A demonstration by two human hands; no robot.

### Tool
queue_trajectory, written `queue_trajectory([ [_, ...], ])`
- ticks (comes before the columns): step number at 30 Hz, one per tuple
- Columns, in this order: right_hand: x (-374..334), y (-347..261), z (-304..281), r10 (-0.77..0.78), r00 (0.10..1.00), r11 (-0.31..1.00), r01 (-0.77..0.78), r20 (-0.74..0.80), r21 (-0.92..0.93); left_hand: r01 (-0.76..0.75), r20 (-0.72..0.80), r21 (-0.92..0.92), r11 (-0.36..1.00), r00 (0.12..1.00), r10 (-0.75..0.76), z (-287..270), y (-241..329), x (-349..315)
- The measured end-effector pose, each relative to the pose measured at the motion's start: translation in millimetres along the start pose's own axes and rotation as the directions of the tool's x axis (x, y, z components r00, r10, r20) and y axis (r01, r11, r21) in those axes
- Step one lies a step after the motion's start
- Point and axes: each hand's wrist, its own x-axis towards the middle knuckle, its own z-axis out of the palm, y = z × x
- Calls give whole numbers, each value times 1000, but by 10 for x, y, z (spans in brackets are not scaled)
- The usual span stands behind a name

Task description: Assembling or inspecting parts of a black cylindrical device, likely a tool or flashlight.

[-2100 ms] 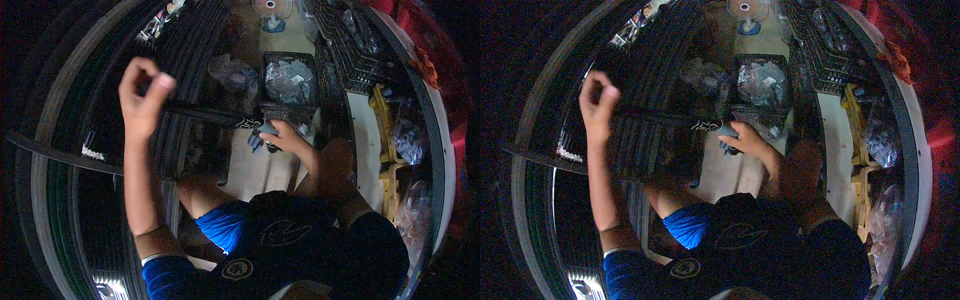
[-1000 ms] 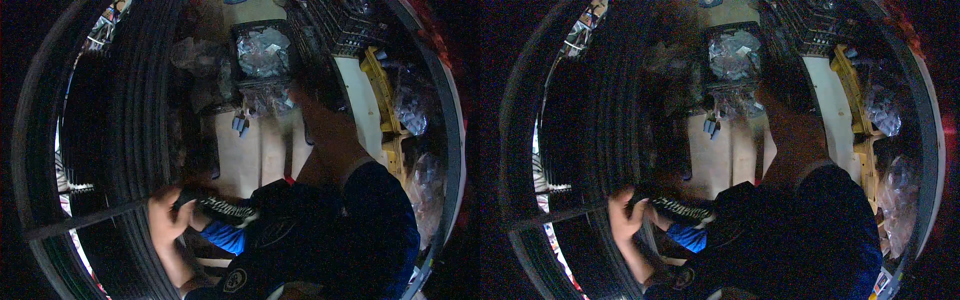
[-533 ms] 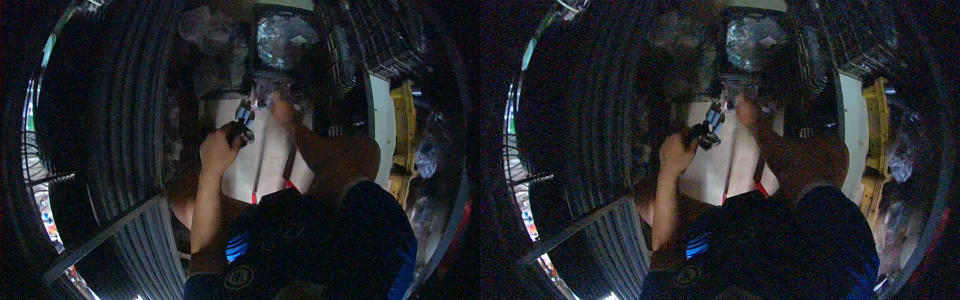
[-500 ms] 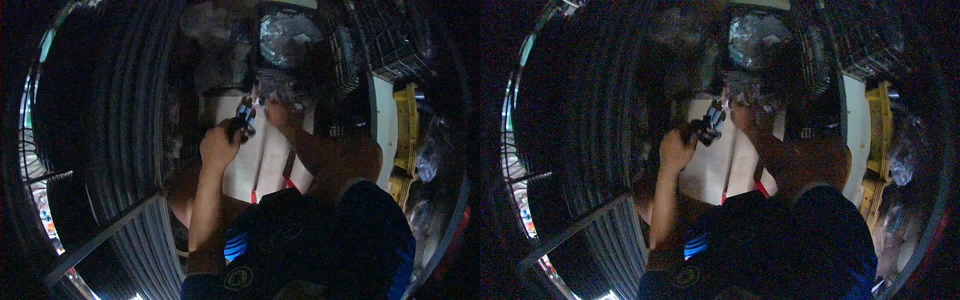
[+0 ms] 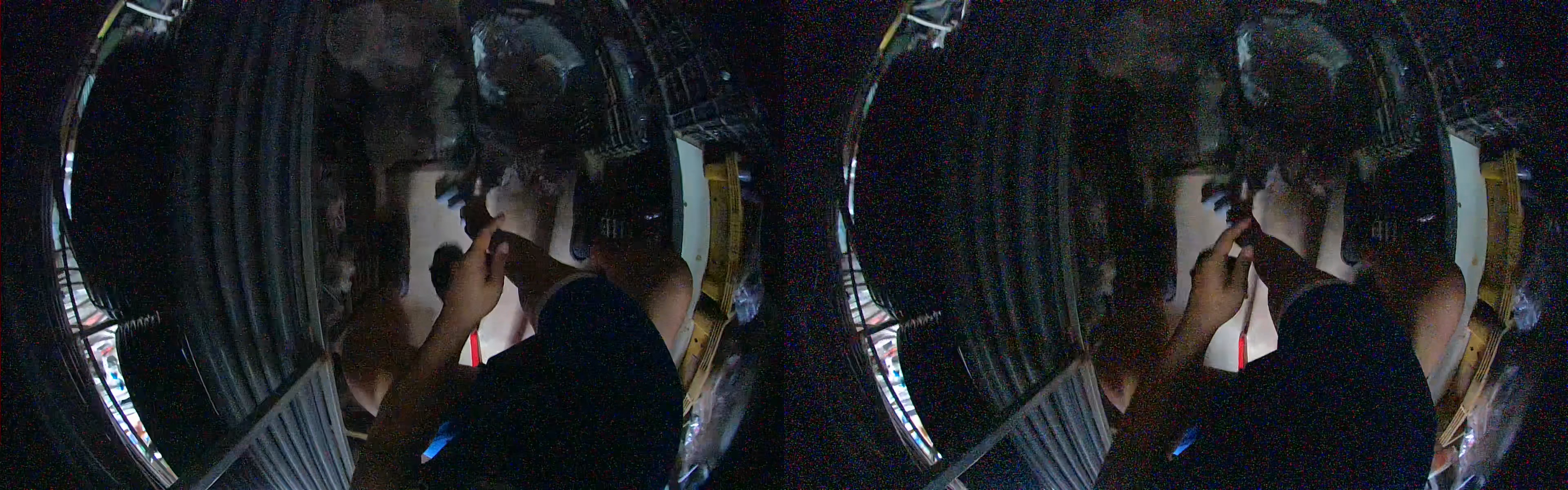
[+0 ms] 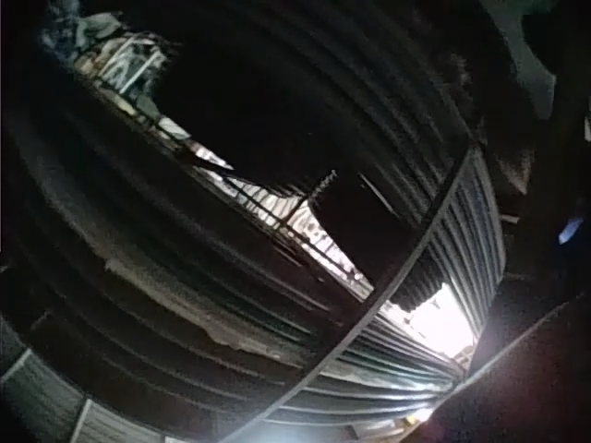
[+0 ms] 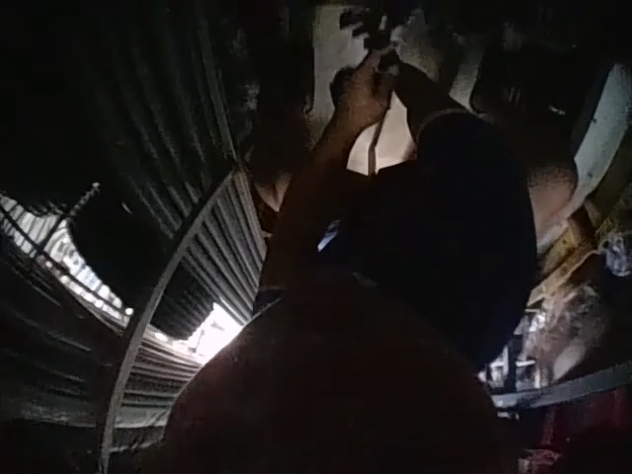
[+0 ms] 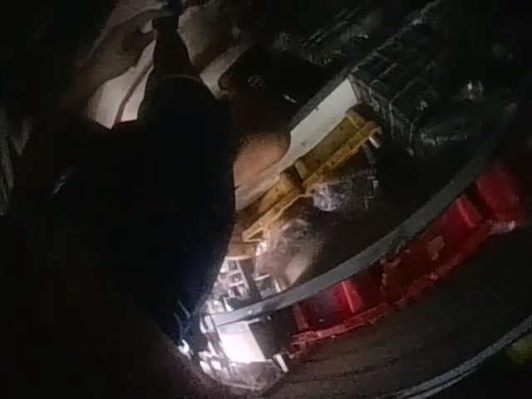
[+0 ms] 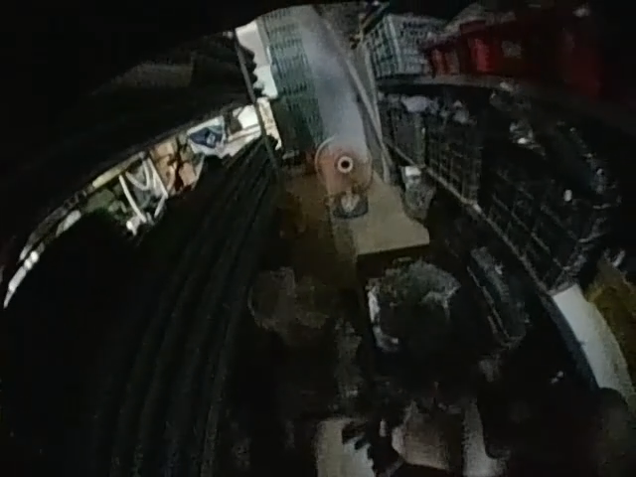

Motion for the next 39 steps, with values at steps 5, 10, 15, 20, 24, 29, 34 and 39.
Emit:
queue_trajectory([
  [5,-293,229,-339,9,994,995,2,-113,95,45,9,-261,964,999,-44,76,59,86],
  [10,-956,678,-866,41,941,960,56,-337,274,-234,-24,-492,839,966,256,279,186,246],
  [15,-1675,1140,-1707,114,747,837,283,-655,468,-293,148,-38,955,944,295,455,390,258],
  [20,-2547,1138,-2396,231,631,171,723,-740,670,-525,64,-66,849,847,528,547,636,-200],
  [24,-3384,1051,-2473,121,861,-14,500,-494,866,-488,22,-189,852,865,501,557,839,-558],
  [29,-3637,661,-2307,115,904,-308,426,-411,851,-361,-155,-405,840,932,327,723,548,-763],
  [34,-3380,499,-2294,-64,870,44,492,-490,869,-307,-208,-291,906,945,253,909,47,-618],
  [39,-3212,500,-2218,-8,898,-7,439,-439,898,-298,-240,-388,872,946,217,869,-35,-617],
])
